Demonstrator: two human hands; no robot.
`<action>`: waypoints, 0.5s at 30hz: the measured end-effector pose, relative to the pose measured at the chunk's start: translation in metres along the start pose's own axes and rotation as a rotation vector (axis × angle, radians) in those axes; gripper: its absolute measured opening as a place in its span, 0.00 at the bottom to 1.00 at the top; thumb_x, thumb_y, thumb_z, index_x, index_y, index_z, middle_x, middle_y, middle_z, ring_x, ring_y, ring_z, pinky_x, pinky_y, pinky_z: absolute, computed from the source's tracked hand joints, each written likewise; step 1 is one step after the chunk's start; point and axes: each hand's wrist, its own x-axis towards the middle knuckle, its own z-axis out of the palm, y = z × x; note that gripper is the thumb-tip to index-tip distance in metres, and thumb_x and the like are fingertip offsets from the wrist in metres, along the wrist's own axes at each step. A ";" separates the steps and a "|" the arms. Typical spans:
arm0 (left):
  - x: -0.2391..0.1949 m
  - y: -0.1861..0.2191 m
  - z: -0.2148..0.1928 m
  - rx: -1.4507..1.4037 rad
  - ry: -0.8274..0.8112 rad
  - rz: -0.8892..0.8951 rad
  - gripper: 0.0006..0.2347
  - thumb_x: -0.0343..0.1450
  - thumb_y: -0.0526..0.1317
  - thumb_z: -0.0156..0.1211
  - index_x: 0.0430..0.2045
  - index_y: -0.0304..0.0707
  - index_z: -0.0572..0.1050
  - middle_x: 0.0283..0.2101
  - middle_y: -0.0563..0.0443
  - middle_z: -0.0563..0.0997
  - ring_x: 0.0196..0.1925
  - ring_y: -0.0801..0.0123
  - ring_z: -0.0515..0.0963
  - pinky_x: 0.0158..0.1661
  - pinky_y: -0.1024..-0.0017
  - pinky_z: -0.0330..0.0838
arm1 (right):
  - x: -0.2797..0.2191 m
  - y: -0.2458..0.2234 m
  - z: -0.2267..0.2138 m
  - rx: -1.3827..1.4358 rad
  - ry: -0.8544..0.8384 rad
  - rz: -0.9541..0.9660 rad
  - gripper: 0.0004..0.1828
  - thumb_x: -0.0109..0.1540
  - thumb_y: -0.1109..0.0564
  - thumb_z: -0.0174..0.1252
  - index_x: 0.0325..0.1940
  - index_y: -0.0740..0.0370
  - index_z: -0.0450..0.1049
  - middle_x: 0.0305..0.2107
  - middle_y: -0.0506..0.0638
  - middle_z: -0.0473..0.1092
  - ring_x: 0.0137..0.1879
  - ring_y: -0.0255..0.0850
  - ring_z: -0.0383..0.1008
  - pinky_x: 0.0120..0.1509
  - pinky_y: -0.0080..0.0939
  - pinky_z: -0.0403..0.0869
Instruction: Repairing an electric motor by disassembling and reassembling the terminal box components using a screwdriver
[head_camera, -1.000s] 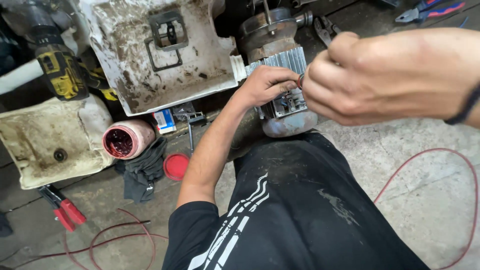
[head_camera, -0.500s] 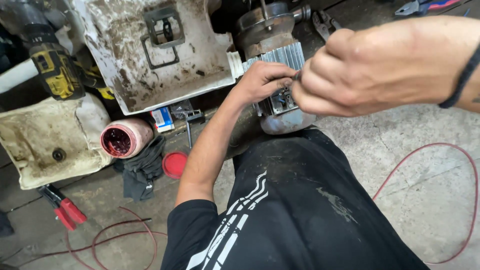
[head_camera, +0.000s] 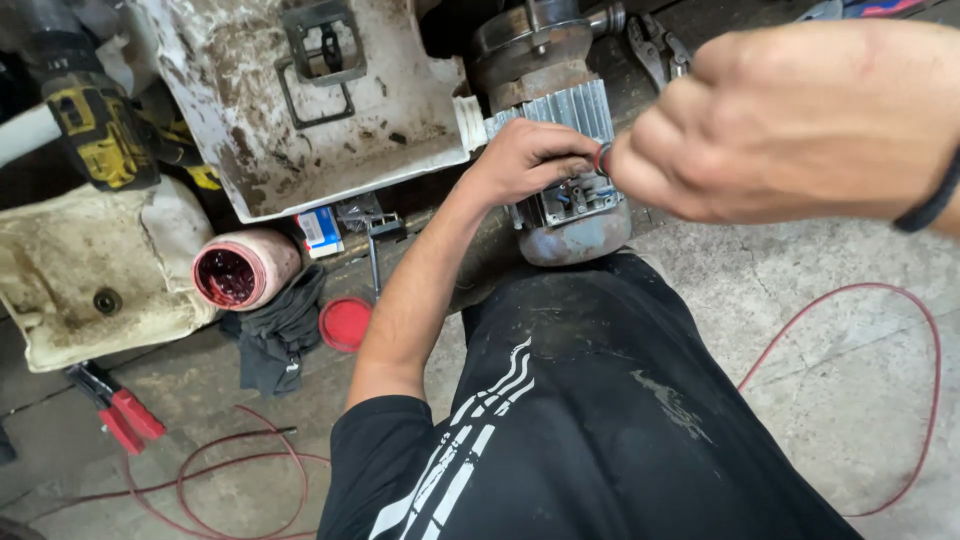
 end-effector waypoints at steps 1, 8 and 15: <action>0.002 0.004 -0.002 -0.013 0.008 -0.008 0.09 0.76 0.47 0.60 0.45 0.47 0.81 0.39 0.58 0.87 0.40 0.70 0.87 0.40 0.73 0.78 | 0.000 -0.002 -0.004 0.063 -0.071 0.152 0.20 0.73 0.68 0.46 0.28 0.54 0.63 0.13 0.40 0.63 0.19 0.39 0.64 0.30 0.41 0.62; -0.006 -0.011 0.007 0.015 0.015 -0.054 0.07 0.76 0.45 0.60 0.44 0.50 0.81 0.36 0.59 0.87 0.32 0.74 0.84 0.33 0.74 0.76 | 0.022 -0.016 -0.026 0.474 -0.483 0.681 0.44 0.75 0.18 0.27 0.29 0.46 0.71 0.12 0.36 0.70 0.21 0.39 0.77 0.24 0.40 0.72; -0.006 -0.009 0.004 0.031 -0.001 -0.021 0.09 0.75 0.39 0.56 0.45 0.42 0.80 0.43 0.53 0.87 0.43 0.63 0.87 0.42 0.66 0.78 | 0.009 -0.001 -0.002 -0.107 0.010 -0.113 0.09 0.71 0.60 0.47 0.45 0.67 0.72 0.22 0.45 0.66 0.23 0.39 0.63 0.28 0.41 0.59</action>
